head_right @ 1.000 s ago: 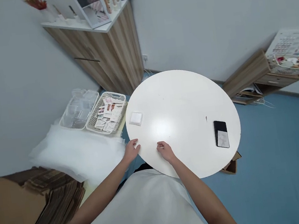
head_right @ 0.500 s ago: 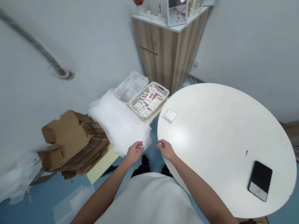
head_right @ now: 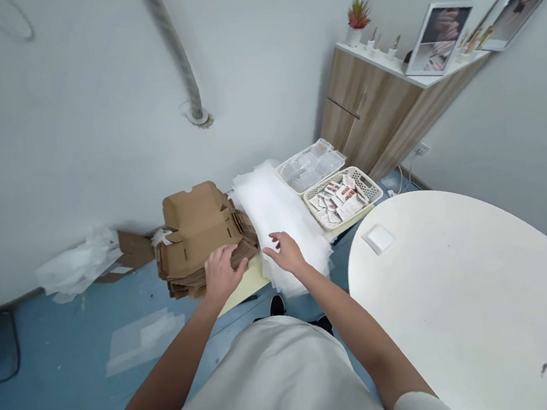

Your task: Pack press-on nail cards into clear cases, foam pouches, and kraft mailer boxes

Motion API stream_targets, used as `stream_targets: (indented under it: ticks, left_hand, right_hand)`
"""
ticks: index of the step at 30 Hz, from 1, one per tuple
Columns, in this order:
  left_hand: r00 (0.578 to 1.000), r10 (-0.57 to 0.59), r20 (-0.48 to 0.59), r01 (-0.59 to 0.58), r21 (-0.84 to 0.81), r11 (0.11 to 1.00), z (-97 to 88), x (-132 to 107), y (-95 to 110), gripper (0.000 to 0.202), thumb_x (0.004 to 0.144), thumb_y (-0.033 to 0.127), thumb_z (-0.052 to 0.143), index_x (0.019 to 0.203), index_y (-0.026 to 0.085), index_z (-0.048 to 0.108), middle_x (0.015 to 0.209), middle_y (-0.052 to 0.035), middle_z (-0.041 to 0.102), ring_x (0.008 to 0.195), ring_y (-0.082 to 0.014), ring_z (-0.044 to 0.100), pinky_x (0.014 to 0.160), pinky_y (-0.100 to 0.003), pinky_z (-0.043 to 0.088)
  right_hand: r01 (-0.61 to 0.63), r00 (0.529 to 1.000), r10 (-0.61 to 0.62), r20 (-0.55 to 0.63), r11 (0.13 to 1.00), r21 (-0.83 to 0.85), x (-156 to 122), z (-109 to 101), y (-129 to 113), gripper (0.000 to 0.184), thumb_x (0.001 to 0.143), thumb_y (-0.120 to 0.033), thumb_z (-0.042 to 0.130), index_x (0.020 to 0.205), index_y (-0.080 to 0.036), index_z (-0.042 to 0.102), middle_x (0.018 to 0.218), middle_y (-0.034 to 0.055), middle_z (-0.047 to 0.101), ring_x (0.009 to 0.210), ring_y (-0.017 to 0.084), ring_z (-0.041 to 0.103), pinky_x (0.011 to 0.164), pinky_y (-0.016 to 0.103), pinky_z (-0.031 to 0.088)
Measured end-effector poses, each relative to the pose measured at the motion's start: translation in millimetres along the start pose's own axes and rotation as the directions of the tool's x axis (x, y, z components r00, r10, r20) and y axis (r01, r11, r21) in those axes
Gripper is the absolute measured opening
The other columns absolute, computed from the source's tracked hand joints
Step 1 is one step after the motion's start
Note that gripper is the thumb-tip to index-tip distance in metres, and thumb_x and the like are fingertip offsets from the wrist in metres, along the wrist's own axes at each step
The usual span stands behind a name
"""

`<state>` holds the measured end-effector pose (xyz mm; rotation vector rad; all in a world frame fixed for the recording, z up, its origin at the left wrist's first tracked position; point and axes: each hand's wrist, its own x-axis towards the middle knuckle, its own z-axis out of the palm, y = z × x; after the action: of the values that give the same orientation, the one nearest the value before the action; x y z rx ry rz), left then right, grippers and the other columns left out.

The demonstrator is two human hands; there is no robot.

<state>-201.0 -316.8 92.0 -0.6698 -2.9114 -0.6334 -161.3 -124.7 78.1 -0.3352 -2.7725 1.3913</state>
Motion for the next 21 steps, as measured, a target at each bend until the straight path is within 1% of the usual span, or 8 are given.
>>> stream_targets:
  ticks: [3, 6, 9, 10, 12, 15, 18, 21]
  left_hand:
    - [0.996, -0.068, 0.058, 0.064, 0.066, 0.996, -5.3, 7, -31, 0.035, 0.078, 0.041, 0.046, 0.104, 0.019, 0.055, 0.102, -0.0101, 0.058, 0.097, -0.0282, 0.051, 0.079, -0.04, 0.038]
    - [0.989, -0.077, 0.129, 0.071, 0.05, 0.996, -4.5, 10, -51, 0.034, 0.079, 0.042, 0.043, 0.098, 0.018, 0.058, 0.094, -0.0096, 0.06, 0.091, -0.0264, 0.053, 0.075, -0.037, 0.039]
    - [0.984, -0.051, 0.168, 0.05, 0.01, 0.999, -3.8, 12, -59, 0.03, 0.08, 0.04, 0.043, 0.092, 0.018, 0.06, 0.09, -0.0088, 0.061, 0.087, -0.0243, 0.055, 0.073, -0.034, 0.04]
    - [0.984, -0.038, 0.174, 0.039, -0.004, 0.999, -4.1, 12, -60, 0.029, 0.081, 0.039, 0.042, 0.091, 0.019, 0.06, 0.089, -0.0085, 0.061, 0.086, -0.0238, 0.055, 0.072, -0.034, 0.04]
    - [0.985, -0.016, 0.174, 0.021, -0.025, 0.999, -5.3, 12, -61, 0.028, 0.082, 0.038, 0.041, 0.088, 0.019, 0.061, 0.087, -0.0077, 0.061, 0.084, -0.023, 0.055, 0.071, -0.033, 0.04]
    - [0.987, 0.02, 0.158, -0.014, -0.041, 0.999, -7.4, 13, -63, 0.028, 0.084, 0.037, 0.039, 0.085, 0.02, 0.061, 0.085, -0.0066, 0.06, 0.081, -0.0216, 0.054, 0.07, -0.033, 0.04]
    - [0.99, 0.061, 0.125, -0.057, -0.034, 0.998, -7.8, 14, -65, 0.029, 0.086, 0.034, 0.035, 0.084, 0.02, 0.06, 0.083, -0.0063, 0.06, 0.079, -0.0199, 0.053, 0.07, -0.032, 0.039]
    - [0.994, 0.09, 0.066, -0.091, 0.005, 0.996, -7.4, 16, -64, 0.027, 0.087, 0.028, 0.033, 0.087, 0.019, 0.058, 0.087, -0.0075, 0.059, 0.082, -0.0197, 0.052, 0.073, -0.032, 0.039]
  right_hand:
    - [0.074, 0.997, -0.072, 0.018, 0.974, -0.213, 33, 17, -40, 0.049, 0.075, -0.044, 0.053, 0.117, -0.02, 0.044, 0.103, 0.0066, 0.055, 0.08, 0.015, 0.056, 0.068, 0.028, 0.044]
    - [0.124, 0.992, -0.091, 0.092, 0.878, -0.463, 57, 33, -69, 0.044, 0.076, -0.042, 0.054, 0.113, -0.021, 0.044, 0.104, 0.0078, 0.055, 0.09, 0.02, 0.055, 0.067, 0.029, 0.044]
    - [0.12, 0.989, -0.032, 0.144, 0.741, -0.66, 71, 48, -83, 0.023, 0.08, -0.029, 0.049, 0.1, -0.018, 0.047, 0.095, 0.0096, 0.058, 0.086, 0.022, 0.057, 0.065, 0.03, 0.042]
    - [0.107, 0.99, -0.01, 0.141, 0.707, -0.7, 74, 51, -86, 0.017, 0.081, -0.024, 0.045, 0.097, -0.017, 0.047, 0.092, 0.01, 0.059, 0.083, 0.022, 0.058, 0.064, 0.03, 0.042]
    - [0.076, 0.992, 0.025, 0.125, 0.669, -0.74, 77, 55, -88, 0.013, 0.083, -0.016, 0.037, 0.094, -0.016, 0.045, 0.085, 0.0103, 0.06, 0.076, 0.021, 0.059, 0.061, 0.029, 0.041]
    - [0.051, 0.993, 0.043, 0.108, 0.675, -0.736, 77, 54, -90, 0.015, 0.085, -0.018, 0.031, 0.094, -0.016, 0.042, 0.076, 0.0082, 0.061, 0.067, 0.021, 0.06, 0.057, 0.028, 0.039]
    - [0.038, 0.996, 0.027, 0.083, 0.723, -0.69, 77, 48, -91, 0.017, 0.087, -0.023, 0.028, 0.096, -0.017, 0.041, 0.069, 0.0056, 0.059, 0.064, 0.02, 0.057, 0.057, 0.028, 0.037]
    - [0.074, 0.996, -0.085, 0.007, 0.817, -0.571, 75, 43, -90, 0.021, 0.087, -0.027, 0.026, 0.096, -0.018, 0.043, 0.083, 0.0079, 0.058, 0.07, 0.019, 0.055, 0.059, 0.027, 0.037]
